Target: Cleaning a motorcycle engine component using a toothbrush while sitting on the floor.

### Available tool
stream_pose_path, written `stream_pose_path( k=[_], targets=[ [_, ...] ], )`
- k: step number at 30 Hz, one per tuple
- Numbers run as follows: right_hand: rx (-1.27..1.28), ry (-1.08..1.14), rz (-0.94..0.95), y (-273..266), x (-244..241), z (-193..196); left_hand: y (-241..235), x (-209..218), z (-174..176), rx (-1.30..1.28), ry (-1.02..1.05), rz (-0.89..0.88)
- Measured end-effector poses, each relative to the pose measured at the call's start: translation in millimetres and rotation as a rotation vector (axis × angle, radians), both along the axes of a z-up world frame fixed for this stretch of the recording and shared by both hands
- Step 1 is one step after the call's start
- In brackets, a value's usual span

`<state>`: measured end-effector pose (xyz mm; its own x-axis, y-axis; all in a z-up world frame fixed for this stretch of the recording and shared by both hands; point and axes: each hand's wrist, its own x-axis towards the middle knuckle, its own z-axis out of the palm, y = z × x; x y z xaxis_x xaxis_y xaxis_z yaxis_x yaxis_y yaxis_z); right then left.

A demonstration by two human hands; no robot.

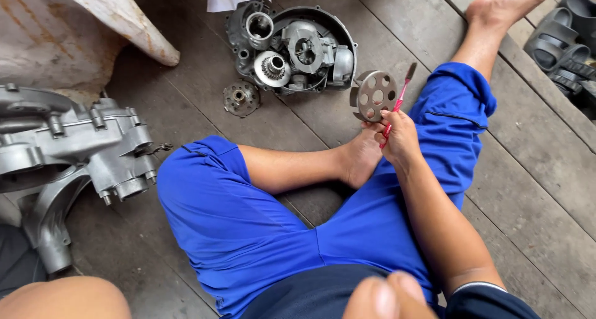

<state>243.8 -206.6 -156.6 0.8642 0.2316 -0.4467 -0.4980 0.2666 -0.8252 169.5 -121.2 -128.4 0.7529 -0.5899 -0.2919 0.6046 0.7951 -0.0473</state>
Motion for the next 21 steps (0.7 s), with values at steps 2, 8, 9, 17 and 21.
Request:
stream_pose_path(
  k=[2,8,9,17,21],
  targets=[
    [-0.012,-0.006,0.015,-8.8,4.6,-16.0,-14.7,10.0,-22.9,0.020,0.004,0.061],
    [-0.014,-0.016,0.003,-10.7,2.6,-17.7,-21.1,23.0,-65.6,0.000,-0.026,0.028],
    [-0.018,-0.021,0.035,-5.9,3.5,-16.3,-4.0,5.2,-23.2,-0.027,-0.010,0.024],
    [-0.025,-0.032,0.027,-19.9,22.6,-52.0,-13.3,10.5,-41.8,0.059,-0.020,0.137],
    [-0.038,-0.049,0.024,-7.1,-1.7,-6.6,3.6,6.6,-5.6,0.141,-0.120,0.104]
  ],
)
